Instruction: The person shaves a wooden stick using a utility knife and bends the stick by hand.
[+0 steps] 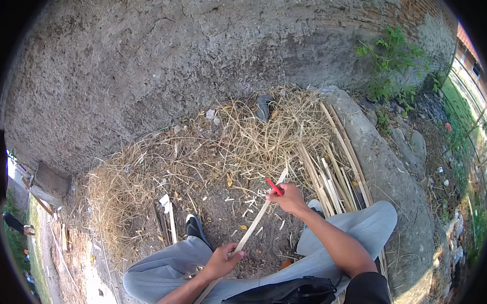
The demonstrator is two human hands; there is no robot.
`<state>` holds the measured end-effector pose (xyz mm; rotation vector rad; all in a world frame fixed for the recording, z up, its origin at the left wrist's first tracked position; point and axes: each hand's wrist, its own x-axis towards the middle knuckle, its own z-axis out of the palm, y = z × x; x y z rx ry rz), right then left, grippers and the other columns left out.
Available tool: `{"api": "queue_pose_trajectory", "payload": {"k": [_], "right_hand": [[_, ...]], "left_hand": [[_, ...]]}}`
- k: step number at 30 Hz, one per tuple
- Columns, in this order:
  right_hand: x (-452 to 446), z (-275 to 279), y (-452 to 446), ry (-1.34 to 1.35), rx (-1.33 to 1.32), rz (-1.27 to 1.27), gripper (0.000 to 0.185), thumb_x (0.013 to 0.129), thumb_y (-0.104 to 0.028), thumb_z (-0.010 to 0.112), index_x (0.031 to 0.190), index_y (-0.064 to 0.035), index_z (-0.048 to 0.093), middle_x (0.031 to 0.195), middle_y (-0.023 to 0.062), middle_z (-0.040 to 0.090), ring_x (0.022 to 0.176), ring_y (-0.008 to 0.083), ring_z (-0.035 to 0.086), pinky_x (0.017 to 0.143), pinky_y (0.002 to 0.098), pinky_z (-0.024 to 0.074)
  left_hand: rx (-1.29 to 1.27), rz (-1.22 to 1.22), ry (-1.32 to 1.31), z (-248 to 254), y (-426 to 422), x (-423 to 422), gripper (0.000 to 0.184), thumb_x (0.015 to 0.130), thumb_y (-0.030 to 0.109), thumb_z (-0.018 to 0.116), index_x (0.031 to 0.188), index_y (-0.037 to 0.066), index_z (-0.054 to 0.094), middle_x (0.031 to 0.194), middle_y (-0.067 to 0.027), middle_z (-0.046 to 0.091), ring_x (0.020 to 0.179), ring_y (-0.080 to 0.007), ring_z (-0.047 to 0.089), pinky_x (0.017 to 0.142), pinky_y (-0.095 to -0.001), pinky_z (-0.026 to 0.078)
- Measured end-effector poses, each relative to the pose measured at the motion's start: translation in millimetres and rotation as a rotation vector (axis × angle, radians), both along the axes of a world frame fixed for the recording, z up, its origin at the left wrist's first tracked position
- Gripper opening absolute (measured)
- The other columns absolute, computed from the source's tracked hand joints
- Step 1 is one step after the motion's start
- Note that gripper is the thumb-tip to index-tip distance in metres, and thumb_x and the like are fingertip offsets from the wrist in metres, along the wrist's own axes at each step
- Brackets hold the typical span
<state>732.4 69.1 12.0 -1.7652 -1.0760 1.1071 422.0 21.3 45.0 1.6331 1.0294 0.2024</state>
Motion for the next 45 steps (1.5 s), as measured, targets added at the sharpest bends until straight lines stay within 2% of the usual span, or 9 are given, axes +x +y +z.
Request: {"api": "queue_pose_trajectory", "payload": {"k": [11, 13, 14, 16, 22, 26, 38, 41, 45], "right_hand": [[-1, -5, 0, 0.04, 0.045, -0.025, 0.026, 0.079, -0.023, 0.082, 0.089, -0.0022, 0.07, 0.073, 0.0045, 0.066, 0.065, 0.011, 0.058, 0.064, 0.0299, 0.0461], [-2, 5, 0, 0.036, -0.022, -0.033, 0.021, 0.079, -0.015, 0.082, 0.088, -0.0018, 0.067, 0.076, 0.0024, 0.064, 0.067, 0.0082, 0.055, 0.064, 0.0263, 0.0459], [-2, 7, 2, 0.035, -0.021, -0.034, 0.021, 0.079, -0.015, 0.082, 0.088, -0.0018, 0.067, 0.076, 0.0024, 0.064, 0.067, 0.0082, 0.055, 0.064, 0.0263, 0.0459], [-2, 6, 1, 0.08, -0.006, -0.046, 0.022, 0.079, -0.015, 0.082, 0.088, -0.0015, 0.067, 0.076, 0.0025, 0.064, 0.067, 0.0081, 0.055, 0.064, 0.0258, 0.0453], [-3, 6, -2, 0.063, -0.001, -0.039, 0.02, 0.08, -0.013, 0.081, 0.088, -0.0013, 0.067, 0.077, 0.0028, 0.064, 0.068, 0.0084, 0.054, 0.063, 0.0258, 0.044], [-2, 3, -1, 0.051, 0.002, -0.041, 0.019, 0.08, -0.013, 0.081, 0.087, -0.0012, 0.067, 0.076, 0.0027, 0.064, 0.067, 0.0081, 0.054, 0.063, 0.026, 0.0436], [0, 4, 0, 0.054, 0.006, -0.017, 0.025, 0.08, -0.023, 0.081, 0.089, -0.0036, 0.07, 0.077, 0.0047, 0.068, 0.067, 0.0102, 0.058, 0.065, 0.0288, 0.0461], [2, 36, -4, 0.185, 0.013, -0.016, 0.023, 0.083, -0.021, 0.079, 0.091, -0.0024, 0.069, 0.079, 0.0042, 0.07, 0.063, 0.0082, 0.057, 0.06, 0.0269, 0.0448], [27, 49, -5, 0.235, 0.045, -0.075, 0.023, 0.091, -0.024, 0.072, 0.097, -0.0033, 0.064, 0.077, 0.0038, 0.068, 0.047, 0.0027, 0.041, 0.041, 0.0212, 0.031]], "left_hand": [[0.039, -0.014, 0.066, 15, -1, 3, 0.034, 0.095, 0.03, 0.064, 0.112, 0.0, 0.064, 0.095, -0.0125, 0.072, 0.097, -0.0183, 0.068, 0.086, -0.0322, 0.051], [0.049, -0.03, 0.196, 29, 0, 8, 0.044, 0.092, 0.029, 0.065, 0.121, -0.003, 0.058, 0.108, -0.0236, 0.067, 0.094, -0.0369, 0.069, 0.083, -0.0421, 0.053], [0.049, -0.031, 0.196, 26, -1, 7, 0.044, 0.092, 0.029, 0.065, 0.121, -0.003, 0.058, 0.108, -0.0236, 0.067, 0.094, -0.0369, 0.069, 0.083, -0.0421, 0.053], [0.487, -0.126, 0.163, 22, -7, 7, 0.052, 0.09, 0.027, 0.065, 0.13, -0.001, 0.05, 0.132, -0.0247, 0.055, 0.092, -0.0426, 0.067, 0.08, -0.0472, 0.055], [0.514, -0.202, 0.362, 34, -18, 16, 0.066, 0.087, 0.025, 0.066, 0.141, 0.002, 0.034, 0.156, -0.018, 0.029, 0.096, -0.0428, 0.066, 0.071, -0.0501, 0.057], [0.522, -0.201, 0.346, 29, -17, 15, 0.066, 0.088, 0.025, 0.065, 0.141, 0.001, 0.034, 0.156, -0.0192, 0.029, 0.096, -0.0428, 0.066, 0.07, -0.049, 0.058], [0.582, -0.143, 0.262, 32, -16, 3, 0.055, 0.093, 0.016, 0.058, 0.143, 0.005, 0.037, 0.125, -0.0225, 0.056, 0.081, -0.0446, 0.067, 0.067, -0.0502, 0.057], [0.592, -0.071, 0.272, 51, -9, -5, 0.042, 0.095, 0.015, 0.056, 0.135, 0.003, 0.048, 0.112, -0.0229, 0.06, 0.082, -0.0453, 0.065, 0.067, -0.0514, 0.054], [0.382, 0.265, 0.187, 118, 26, -57, 0.027, 0.098, 0.016, 0.058, 0.116, -0.003, 0.063, 0.087, -0.019, 0.061, 0.068, -0.0301, 0.062, 0.058, -0.0411, 0.047]]}}
